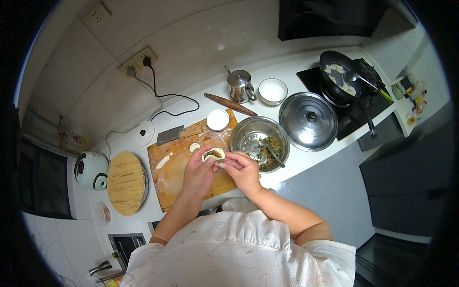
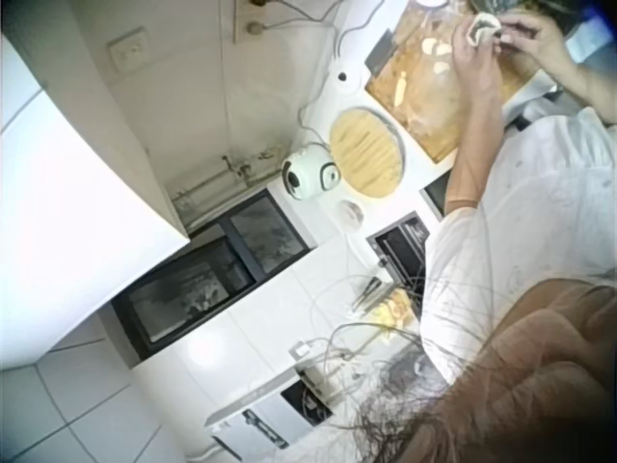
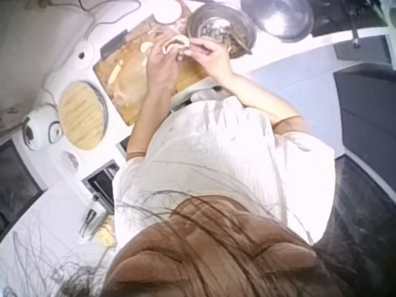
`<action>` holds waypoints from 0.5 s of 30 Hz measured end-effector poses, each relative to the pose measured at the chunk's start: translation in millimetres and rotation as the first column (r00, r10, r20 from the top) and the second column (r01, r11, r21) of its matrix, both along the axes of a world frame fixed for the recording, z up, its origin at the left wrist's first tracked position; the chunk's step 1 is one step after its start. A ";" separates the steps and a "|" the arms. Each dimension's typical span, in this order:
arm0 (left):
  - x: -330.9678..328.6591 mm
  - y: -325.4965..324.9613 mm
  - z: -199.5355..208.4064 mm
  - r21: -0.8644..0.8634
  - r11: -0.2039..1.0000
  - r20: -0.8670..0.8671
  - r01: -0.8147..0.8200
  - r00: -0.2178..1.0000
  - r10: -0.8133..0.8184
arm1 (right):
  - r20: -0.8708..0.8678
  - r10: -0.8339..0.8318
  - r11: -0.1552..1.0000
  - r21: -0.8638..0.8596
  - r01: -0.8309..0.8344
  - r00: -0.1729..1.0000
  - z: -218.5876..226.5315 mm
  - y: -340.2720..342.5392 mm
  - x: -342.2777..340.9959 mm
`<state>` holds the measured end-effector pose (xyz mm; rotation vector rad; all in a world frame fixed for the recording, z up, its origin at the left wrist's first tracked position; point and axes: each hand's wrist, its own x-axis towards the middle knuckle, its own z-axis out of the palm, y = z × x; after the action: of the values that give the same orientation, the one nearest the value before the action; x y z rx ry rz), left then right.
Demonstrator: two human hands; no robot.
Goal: The person prepares dumplings by rolling small dough pieces into flat circles using a rolling pin. They scoop a green vegetable filling from a metal bowl and place it onto the dough, then fold and seal the edges to form dumplings. The finished dumplings are placed on a wooden cutting board.
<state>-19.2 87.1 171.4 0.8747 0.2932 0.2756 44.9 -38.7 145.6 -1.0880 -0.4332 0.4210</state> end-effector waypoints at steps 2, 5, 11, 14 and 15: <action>-0.7 -3.1 1.3 -0.025 1.000 -0.003 -0.014 1.000 0.014 | 0.007 -0.063 0.998 -0.020 0.064 0.998 3.6 3.1 -2.9; 0.0 -7.0 2.8 -0.070 0.997 -0.036 -0.038 0.999 0.036 | 0.160 -0.166 0.972 -0.141 0.189 0.973 2.6 3.9 -1.8; -1.9 -6.5 2.2 -0.101 0.995 -0.021 -0.002 1.000 0.000 | 0.361 -0.272 0.917 -0.183 0.354 0.892 13.5 4.2 0.7; -1.9 -5.9 5.9 -0.071 0.997 -0.025 0.019 0.999 -0.021 | 0.436 -0.268 0.903 -0.197 0.381 0.859 19.5 2.9 4.5; -1.7 -6.0 7.9 -0.059 0.998 -0.032 0.019 0.999 -0.021 | 0.464 -0.259 0.900 -0.201 0.386 0.847 20.0 1.8 6.3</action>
<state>-20.9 81.1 179.4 0.8249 0.3214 0.2327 51.2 -36.9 165.5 -1.5205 -0.5711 -0.0730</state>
